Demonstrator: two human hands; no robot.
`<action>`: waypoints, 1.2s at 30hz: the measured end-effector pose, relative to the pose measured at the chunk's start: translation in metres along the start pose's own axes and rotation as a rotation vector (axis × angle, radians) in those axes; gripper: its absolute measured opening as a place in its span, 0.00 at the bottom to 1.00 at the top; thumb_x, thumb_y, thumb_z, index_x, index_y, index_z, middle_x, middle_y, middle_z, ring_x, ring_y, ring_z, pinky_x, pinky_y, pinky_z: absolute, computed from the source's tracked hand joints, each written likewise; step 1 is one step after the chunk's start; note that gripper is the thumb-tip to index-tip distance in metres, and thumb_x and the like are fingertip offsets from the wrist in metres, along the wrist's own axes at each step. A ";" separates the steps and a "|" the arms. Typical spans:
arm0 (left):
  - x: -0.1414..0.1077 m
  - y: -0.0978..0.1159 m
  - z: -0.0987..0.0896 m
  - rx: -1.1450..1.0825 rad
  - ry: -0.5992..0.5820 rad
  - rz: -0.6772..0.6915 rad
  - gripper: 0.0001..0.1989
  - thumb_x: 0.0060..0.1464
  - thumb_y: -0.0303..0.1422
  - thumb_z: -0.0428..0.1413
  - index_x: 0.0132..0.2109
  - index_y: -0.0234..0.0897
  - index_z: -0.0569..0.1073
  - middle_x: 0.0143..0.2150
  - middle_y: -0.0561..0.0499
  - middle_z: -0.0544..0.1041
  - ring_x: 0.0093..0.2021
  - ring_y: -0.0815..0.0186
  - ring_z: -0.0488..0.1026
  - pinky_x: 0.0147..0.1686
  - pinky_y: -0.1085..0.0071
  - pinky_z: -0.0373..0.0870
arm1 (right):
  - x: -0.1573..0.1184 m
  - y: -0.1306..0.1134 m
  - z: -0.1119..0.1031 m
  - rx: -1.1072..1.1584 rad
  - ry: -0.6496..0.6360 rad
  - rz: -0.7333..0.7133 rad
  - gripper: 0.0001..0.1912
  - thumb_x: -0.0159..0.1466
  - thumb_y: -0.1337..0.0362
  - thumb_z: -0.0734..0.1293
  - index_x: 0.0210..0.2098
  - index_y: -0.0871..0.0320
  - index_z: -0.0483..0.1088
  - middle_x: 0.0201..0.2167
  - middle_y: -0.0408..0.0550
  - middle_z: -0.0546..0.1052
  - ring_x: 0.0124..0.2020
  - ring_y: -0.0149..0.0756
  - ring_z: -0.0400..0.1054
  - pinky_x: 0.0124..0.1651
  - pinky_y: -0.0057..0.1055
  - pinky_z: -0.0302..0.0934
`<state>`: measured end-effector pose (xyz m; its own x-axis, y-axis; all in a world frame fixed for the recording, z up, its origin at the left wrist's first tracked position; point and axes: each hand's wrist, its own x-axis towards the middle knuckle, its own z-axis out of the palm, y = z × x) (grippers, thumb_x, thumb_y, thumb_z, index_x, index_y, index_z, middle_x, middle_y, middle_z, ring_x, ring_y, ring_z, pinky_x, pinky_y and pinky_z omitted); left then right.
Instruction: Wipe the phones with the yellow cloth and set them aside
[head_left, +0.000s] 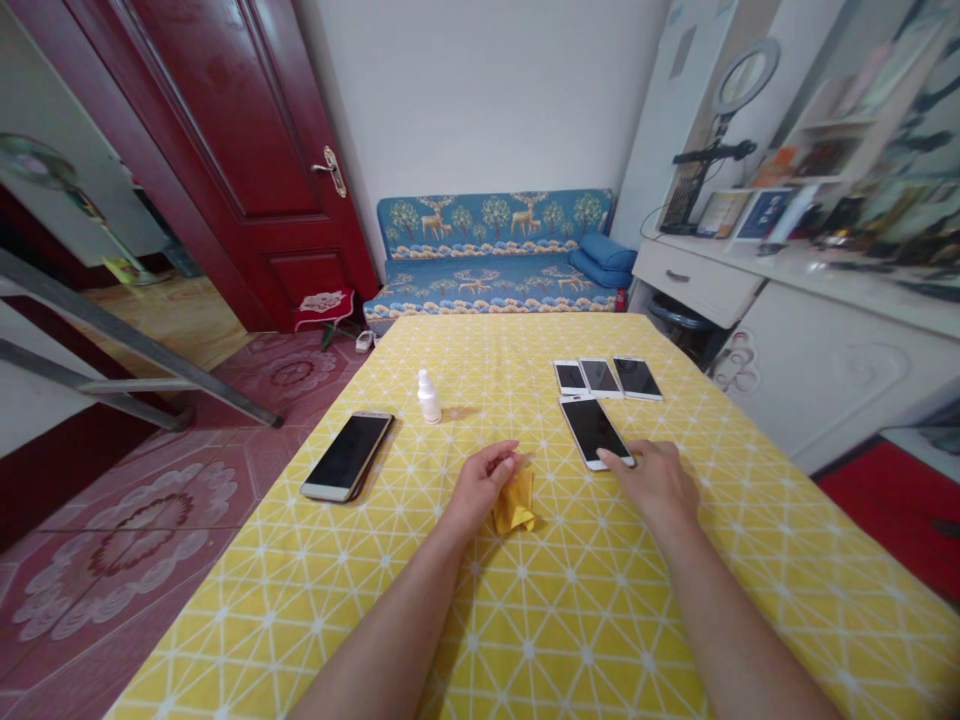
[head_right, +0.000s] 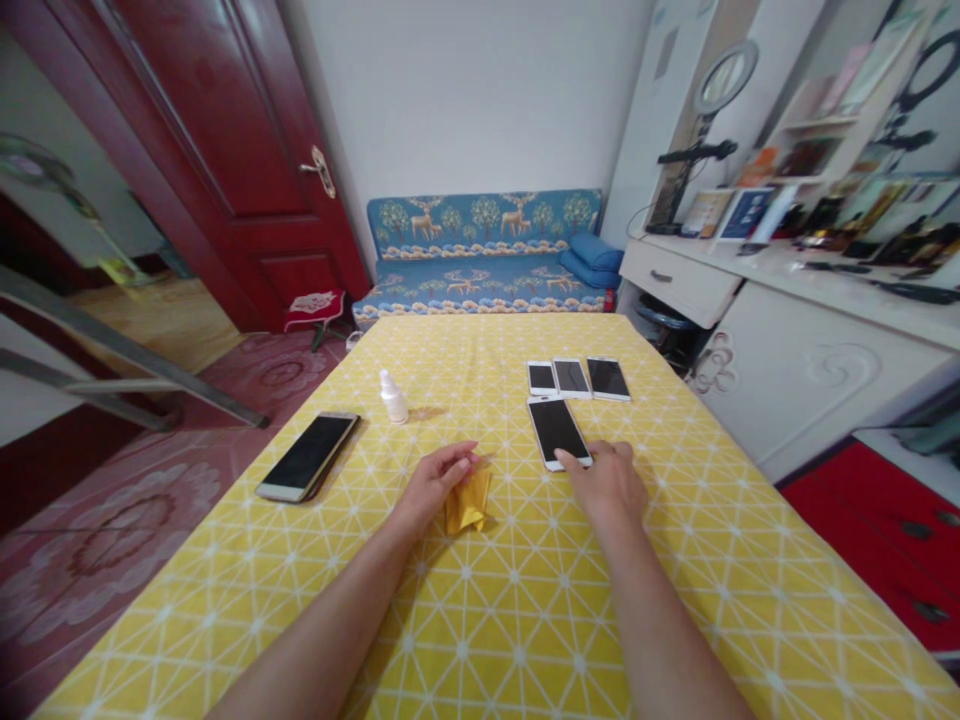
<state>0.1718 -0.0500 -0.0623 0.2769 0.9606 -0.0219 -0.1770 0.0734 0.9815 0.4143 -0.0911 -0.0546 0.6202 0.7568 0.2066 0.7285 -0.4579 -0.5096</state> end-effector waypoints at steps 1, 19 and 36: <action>0.000 0.000 0.000 0.001 0.000 0.001 0.21 0.45 0.39 0.65 0.47 0.34 0.78 0.40 0.42 0.80 0.41 0.60 0.74 0.45 0.60 0.70 | -0.002 -0.001 -0.001 -0.066 -0.002 -0.025 0.25 0.51 0.43 0.71 0.38 0.55 0.75 0.39 0.51 0.72 0.34 0.41 0.71 0.34 0.36 0.63; 0.001 -0.002 -0.002 0.045 -0.013 0.019 0.23 0.48 0.41 0.63 0.48 0.33 0.77 0.40 0.41 0.80 0.38 0.61 0.74 0.44 0.61 0.69 | 0.056 0.009 0.012 -0.026 0.103 -0.137 0.20 0.55 0.45 0.69 0.36 0.54 0.77 0.42 0.51 0.72 0.42 0.44 0.67 0.44 0.39 0.62; 0.004 -0.006 0.000 0.072 0.011 -0.011 0.21 0.50 0.38 0.61 0.50 0.33 0.76 0.40 0.43 0.79 0.32 0.68 0.71 0.37 0.69 0.68 | 0.177 0.034 0.061 -0.142 -0.052 -0.189 0.27 0.63 0.64 0.58 0.58 0.74 0.63 0.61 0.69 0.63 0.64 0.52 0.54 0.64 0.43 0.48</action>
<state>0.1734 -0.0467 -0.0680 0.2684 0.9627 -0.0343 -0.1053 0.0648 0.9923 0.5310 0.0556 -0.0863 0.4562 0.8564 0.2420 0.8659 -0.3644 -0.3426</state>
